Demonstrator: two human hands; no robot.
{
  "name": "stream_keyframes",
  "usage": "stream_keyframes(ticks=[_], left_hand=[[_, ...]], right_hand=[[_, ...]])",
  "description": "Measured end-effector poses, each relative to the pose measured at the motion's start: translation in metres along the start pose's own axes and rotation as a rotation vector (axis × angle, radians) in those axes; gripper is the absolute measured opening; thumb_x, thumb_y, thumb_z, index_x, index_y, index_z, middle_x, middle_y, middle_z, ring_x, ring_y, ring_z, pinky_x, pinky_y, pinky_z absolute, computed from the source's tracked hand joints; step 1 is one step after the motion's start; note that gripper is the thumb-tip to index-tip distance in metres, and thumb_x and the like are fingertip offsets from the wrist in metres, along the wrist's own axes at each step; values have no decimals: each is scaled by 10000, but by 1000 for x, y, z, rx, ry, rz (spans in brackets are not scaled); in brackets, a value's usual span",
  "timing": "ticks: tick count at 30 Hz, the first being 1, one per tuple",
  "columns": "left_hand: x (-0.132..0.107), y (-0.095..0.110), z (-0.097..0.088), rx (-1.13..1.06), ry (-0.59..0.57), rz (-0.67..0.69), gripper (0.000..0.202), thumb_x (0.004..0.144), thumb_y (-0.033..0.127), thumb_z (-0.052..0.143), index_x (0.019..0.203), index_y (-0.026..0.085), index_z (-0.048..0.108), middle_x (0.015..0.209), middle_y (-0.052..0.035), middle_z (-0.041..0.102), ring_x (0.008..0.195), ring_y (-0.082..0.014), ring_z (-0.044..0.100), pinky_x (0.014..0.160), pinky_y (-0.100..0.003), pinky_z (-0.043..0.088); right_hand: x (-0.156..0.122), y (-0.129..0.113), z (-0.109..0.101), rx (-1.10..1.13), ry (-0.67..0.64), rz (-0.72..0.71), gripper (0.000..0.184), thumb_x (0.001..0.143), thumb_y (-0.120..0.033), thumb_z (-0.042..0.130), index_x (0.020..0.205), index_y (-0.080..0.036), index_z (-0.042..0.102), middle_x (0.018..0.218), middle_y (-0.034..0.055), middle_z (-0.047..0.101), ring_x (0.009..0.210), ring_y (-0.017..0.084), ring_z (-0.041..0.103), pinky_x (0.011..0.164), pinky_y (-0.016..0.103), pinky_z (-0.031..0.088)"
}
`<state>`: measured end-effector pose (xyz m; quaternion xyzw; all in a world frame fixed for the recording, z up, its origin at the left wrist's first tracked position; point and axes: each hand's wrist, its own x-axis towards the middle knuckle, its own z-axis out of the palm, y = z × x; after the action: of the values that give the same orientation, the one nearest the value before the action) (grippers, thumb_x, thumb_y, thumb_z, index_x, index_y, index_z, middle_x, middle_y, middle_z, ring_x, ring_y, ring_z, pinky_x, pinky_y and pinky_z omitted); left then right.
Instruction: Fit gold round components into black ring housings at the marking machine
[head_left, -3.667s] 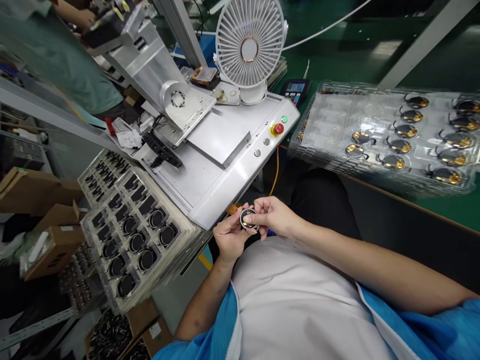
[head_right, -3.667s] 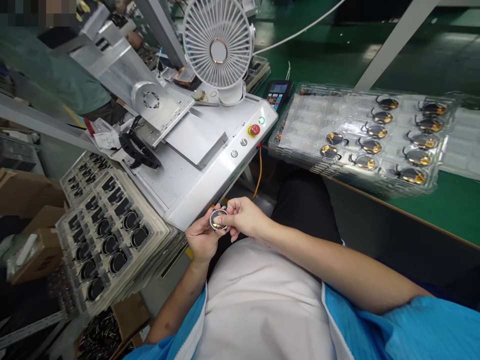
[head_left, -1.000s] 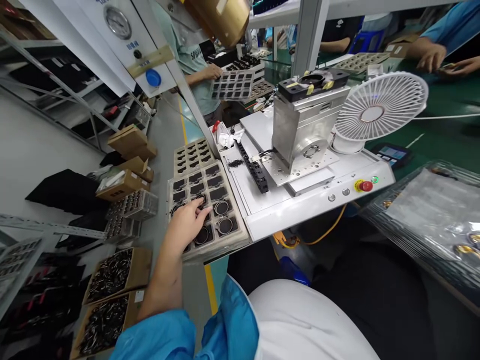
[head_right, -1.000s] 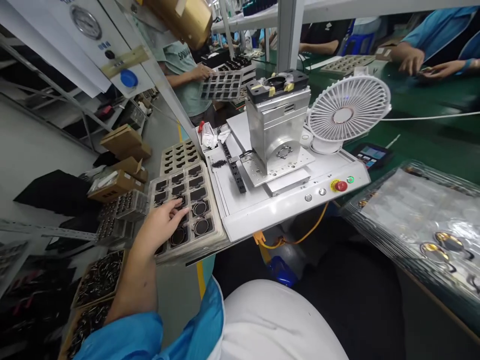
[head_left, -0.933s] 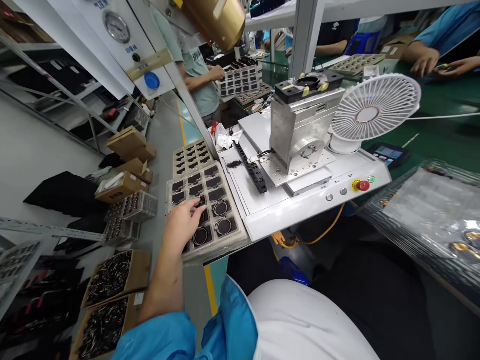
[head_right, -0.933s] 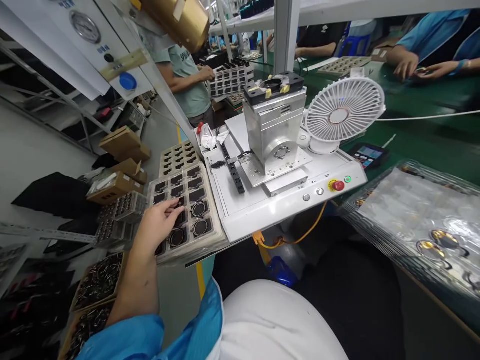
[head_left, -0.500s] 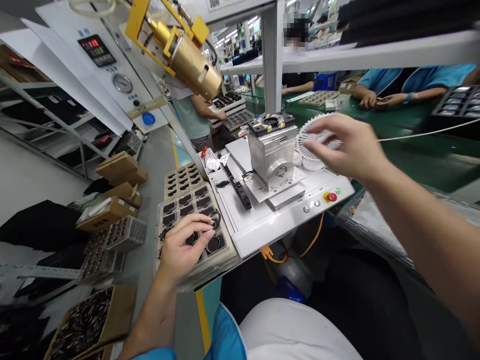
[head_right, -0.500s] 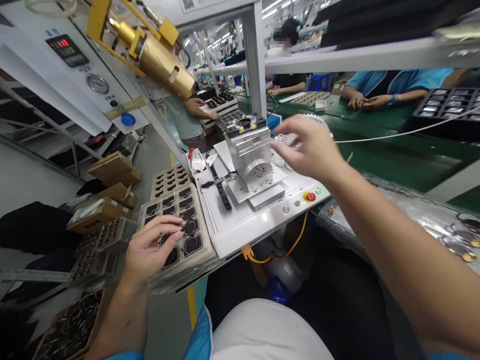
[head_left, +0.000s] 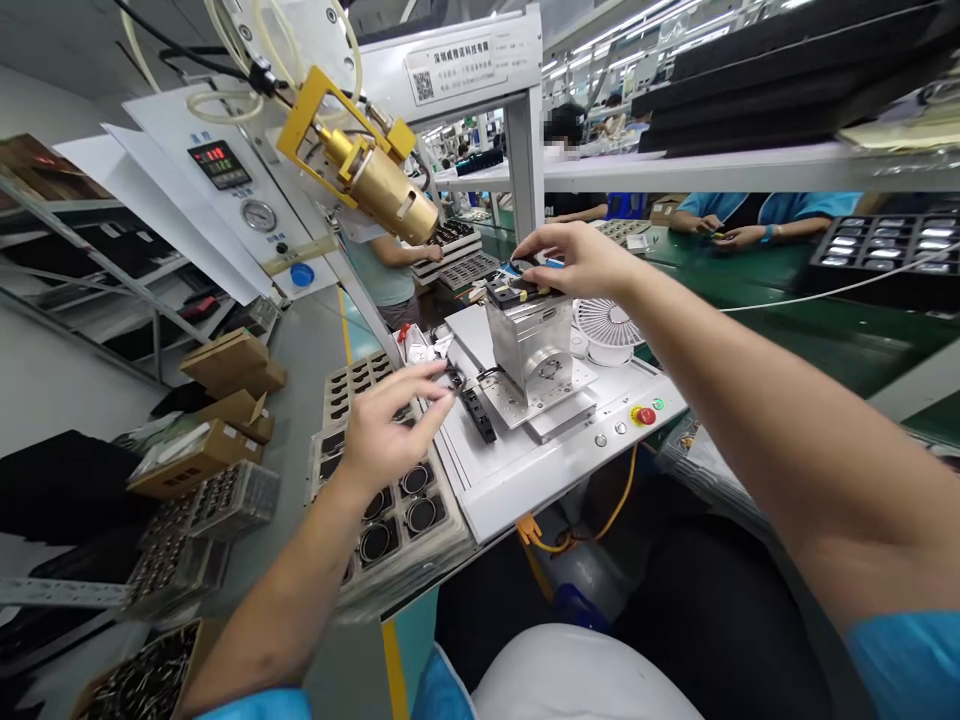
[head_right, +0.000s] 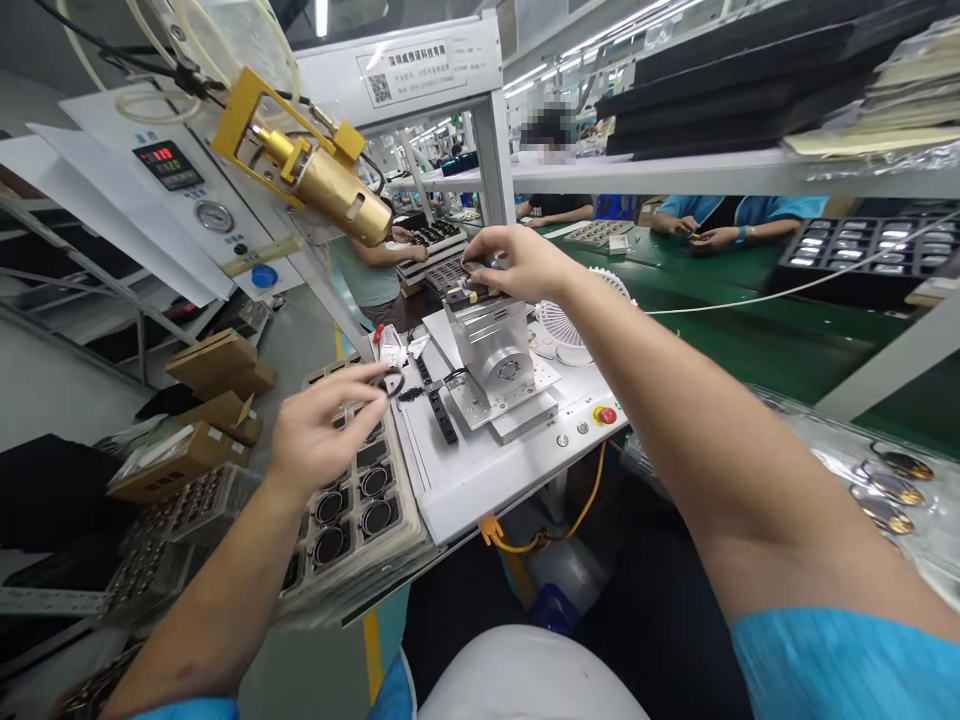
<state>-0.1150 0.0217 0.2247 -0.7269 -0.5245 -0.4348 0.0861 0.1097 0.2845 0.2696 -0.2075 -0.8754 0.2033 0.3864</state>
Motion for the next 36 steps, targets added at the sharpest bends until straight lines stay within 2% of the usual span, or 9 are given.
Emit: stream_keyframes(ticks=[4, 8, 13, 17, 20, 25, 29, 32, 36], left_hand=[[78, -12, 51, 19, 42, 4, 104, 884, 252, 680, 821, 196, 742, 1072, -68, 816, 1090, -243, 751, 995, -391, 568], [143, -19, 95, 28, -69, 14, 145, 868, 193, 624, 782, 167, 738, 913, -64, 804, 938, -224, 739, 863, -334, 549], [163, -11, 104, 146, -310, -8, 244, 913, 339, 616, 798, 154, 726, 814, -86, 754, 777, -226, 667, 793, -356, 507], [149, -12, 98, 220, -451, 110, 520, 790, 528, 779, 1123, 141, 678, 1098, -144, 733, 1001, -308, 673, 903, -407, 519], [143, -21, 101, 207, -437, 125, 687, 777, 575, 793, 1267, 128, 616, 1326, -196, 660, 1254, -364, 607, 1087, -471, 464], [126, -20, 86, 120, -456, 79, 769, 896, 607, 665, 1505, 186, 458, 1649, -183, 405, 1559, -364, 328, 1261, -562, 270], [65, 9, 47, 81, -446, 118, 727, 913, 582, 662, 1519, 233, 464, 1663, -140, 403, 1565, -340, 331, 1273, -584, 267], [1, 28, 26, -40, -612, 102, 613, 865, 481, 759, 1424, 292, 592, 1596, -108, 510, 1522, -340, 417, 1263, -566, 332], [-76, 31, 38, -305, -705, -163, 515, 838, 339, 804, 1338, 326, 681, 1442, -109, 661, 1363, -336, 607, 1174, -514, 484]], right_hand=[[-34, 5, 16, 176, 338, 67, 297, 842, -294, 721, 1104, -157, 695, 1126, 100, 732, 1059, 240, 689, 964, 425, 578], [-83, -1, 20, 321, 441, 135, 283, 819, -340, 755, 1040, -184, 672, 1088, 93, 749, 1039, 248, 715, 943, 430, 596], [-166, -1, 8, 377, 476, 319, 361, 758, -381, 835, 1041, -214, 687, 1126, 96, 755, 1090, 279, 713, 994, 462, 579], [-232, 22, 9, 410, 431, 707, 510, 727, -401, 842, 1163, -207, 663, 1014, 98, 767, 963, 285, 739, 841, 416, 628], [-263, 40, 25, 398, 202, 1048, 810, 761, -329, 810, 1480, -136, 492, 784, 63, 731, 715, 249, 720, 647, 354, 620], [-281, 56, 59, 295, -85, 1155, 1058, 841, -246, 729, 1677, -127, 92, 731, 9, 679, 658, 229, 716, 557, 301, 591], [-283, 61, 69, 155, -140, 1094, 1064, 858, -254, 709, 1680, -152, 41, 741, 11, 691, 650, 231, 721, 550, 296, 584], [-278, 63, 66, 121, -134, 1098, 1075, 837, -270, 721, 1670, -146, 54, 761, 30, 699, 631, 243, 716, 492, 291, 559], [-273, 62, 59, 127, -89, 1126, 1069, 801, -258, 745, 1652, -146, 109, 806, 47, 714, 637, 241, 708, 479, 291, 552]])
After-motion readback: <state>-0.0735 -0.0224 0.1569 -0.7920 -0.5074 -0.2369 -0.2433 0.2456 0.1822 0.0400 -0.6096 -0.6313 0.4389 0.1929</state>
